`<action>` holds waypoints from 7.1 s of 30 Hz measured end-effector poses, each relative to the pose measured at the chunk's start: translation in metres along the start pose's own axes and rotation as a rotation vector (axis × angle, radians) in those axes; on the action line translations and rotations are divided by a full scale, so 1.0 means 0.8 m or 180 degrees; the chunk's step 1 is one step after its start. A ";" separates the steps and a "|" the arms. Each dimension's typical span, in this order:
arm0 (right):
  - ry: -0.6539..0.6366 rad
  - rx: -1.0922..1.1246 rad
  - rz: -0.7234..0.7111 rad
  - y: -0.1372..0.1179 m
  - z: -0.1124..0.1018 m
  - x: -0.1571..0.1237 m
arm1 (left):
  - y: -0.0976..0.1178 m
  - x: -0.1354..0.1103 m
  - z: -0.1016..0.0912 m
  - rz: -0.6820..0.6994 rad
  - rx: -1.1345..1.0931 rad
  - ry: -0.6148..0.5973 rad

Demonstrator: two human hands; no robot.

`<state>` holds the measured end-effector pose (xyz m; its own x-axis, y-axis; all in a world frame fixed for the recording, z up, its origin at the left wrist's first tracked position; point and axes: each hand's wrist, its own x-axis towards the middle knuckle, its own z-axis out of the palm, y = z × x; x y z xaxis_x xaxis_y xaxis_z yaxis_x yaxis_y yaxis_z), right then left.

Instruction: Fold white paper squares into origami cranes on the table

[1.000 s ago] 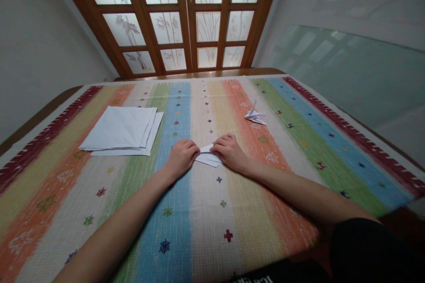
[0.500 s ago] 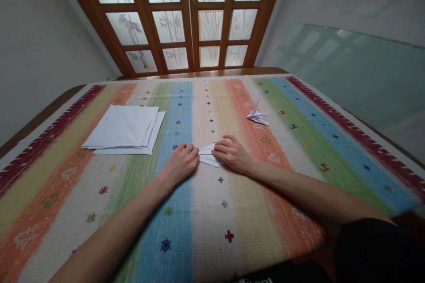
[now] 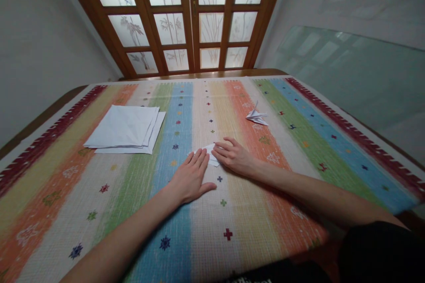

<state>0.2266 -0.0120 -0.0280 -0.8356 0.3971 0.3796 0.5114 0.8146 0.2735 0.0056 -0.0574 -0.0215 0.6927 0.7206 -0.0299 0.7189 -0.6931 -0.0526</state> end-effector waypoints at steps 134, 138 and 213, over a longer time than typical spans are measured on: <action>-0.0316 0.1072 0.2276 -0.024 -0.005 0.020 | -0.011 -0.020 0.001 -0.0229 -0.0396 -0.0077; -0.0346 0.1302 0.2302 -0.016 -0.007 0.017 | -0.001 -0.013 -0.003 -0.0389 -0.0383 0.0000; 0.0097 0.0950 0.0742 0.032 0.019 -0.011 | 0.001 0.005 0.000 0.0004 -0.0365 0.0196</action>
<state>0.2440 0.0115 -0.0378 -0.6949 0.5773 0.4287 0.6025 0.7929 -0.0912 0.0092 -0.0548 -0.0217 0.6932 0.7200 0.0316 0.7177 -0.6936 0.0618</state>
